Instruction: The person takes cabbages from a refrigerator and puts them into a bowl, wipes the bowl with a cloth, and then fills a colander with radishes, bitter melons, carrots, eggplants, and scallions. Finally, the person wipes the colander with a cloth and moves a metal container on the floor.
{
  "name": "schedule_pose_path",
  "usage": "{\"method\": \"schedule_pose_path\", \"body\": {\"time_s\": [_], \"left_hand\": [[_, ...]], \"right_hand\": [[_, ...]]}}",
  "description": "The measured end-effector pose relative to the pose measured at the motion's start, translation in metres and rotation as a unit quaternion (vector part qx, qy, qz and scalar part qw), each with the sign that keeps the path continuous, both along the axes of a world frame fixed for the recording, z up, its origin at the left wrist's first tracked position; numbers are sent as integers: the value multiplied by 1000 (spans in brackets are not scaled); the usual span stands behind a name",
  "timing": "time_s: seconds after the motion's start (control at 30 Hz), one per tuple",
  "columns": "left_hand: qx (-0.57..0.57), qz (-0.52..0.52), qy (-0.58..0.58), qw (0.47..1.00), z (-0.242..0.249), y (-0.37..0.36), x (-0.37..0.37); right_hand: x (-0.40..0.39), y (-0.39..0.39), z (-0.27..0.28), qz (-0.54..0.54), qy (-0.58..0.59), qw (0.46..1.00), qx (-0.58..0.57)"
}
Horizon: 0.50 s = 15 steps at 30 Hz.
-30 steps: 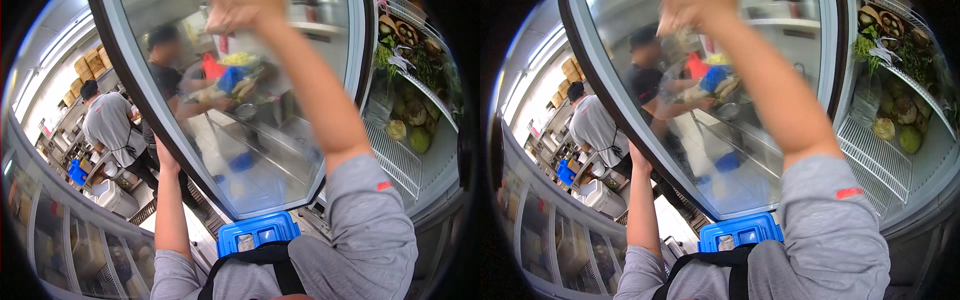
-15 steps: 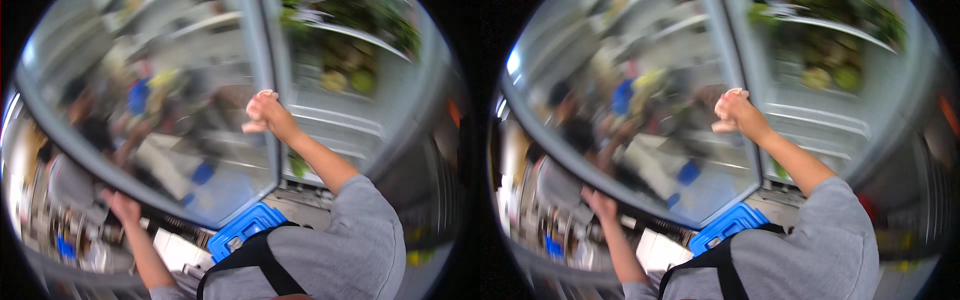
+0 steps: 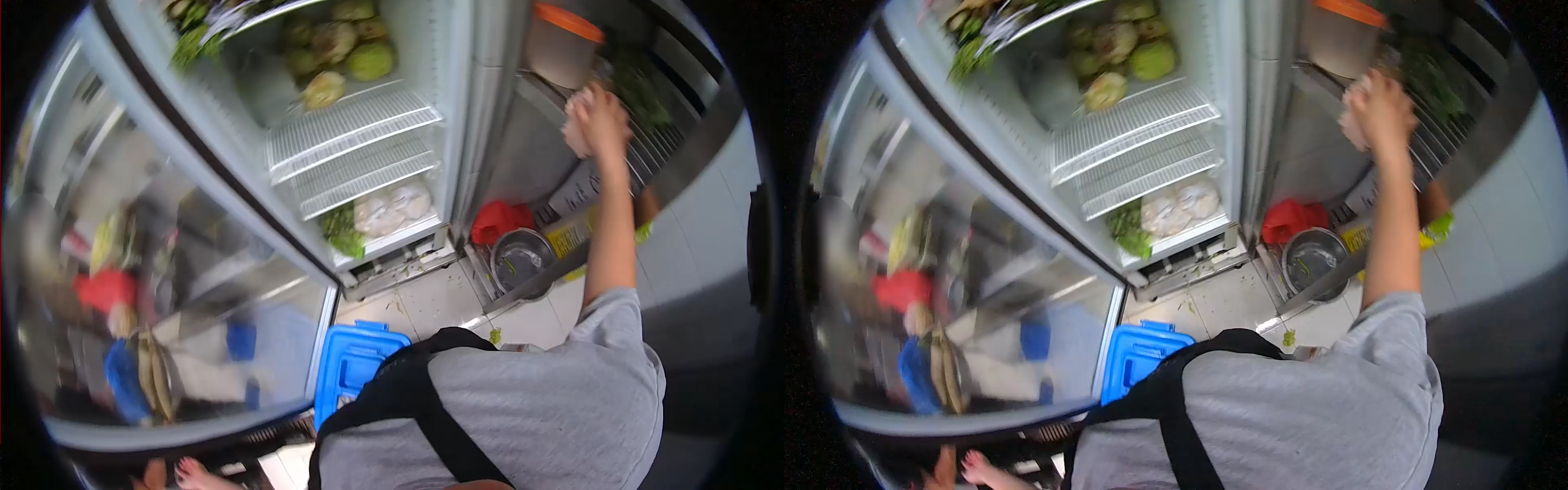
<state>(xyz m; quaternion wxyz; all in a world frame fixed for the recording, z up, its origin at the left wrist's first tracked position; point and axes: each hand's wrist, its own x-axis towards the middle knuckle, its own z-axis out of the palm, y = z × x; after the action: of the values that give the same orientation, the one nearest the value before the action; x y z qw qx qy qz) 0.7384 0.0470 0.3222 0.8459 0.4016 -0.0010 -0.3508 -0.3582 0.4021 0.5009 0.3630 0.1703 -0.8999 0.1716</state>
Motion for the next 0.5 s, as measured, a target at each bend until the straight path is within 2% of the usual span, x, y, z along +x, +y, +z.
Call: {"method": "schedule_pose_path", "body": {"time_s": [0.03,0.07,0.1,0.17,0.27,0.33,0.37,0.43,0.5], "left_hand": [[1,27,-3,1000,11,9,-1],[-1,28,-10,1000,17,20,4],[14,44,-23,999,31,34,-5],[42,41,-24,998,48,63,1],[83,19,-45,995,67,110,21],[121,-4,-58,991,93,147,9],[135,-11,-73,988,104,164,4],[196,2,-174,965,112,193,8],[248,18,-237,939,121,221,-14]], "right_hand": [[8,-6,1,-99,37,992,67],[15,-13,4,-61,91,992,68],[31,-30,8,6,129,991,31],[63,-73,0,189,117,974,-37],[128,-122,-26,358,70,931,-24],[172,-139,-53,470,20,883,-9],[194,-143,-68,540,-30,841,-15],[230,-148,-108,662,-123,740,-15],[263,-147,-148,736,-304,602,58]]}}
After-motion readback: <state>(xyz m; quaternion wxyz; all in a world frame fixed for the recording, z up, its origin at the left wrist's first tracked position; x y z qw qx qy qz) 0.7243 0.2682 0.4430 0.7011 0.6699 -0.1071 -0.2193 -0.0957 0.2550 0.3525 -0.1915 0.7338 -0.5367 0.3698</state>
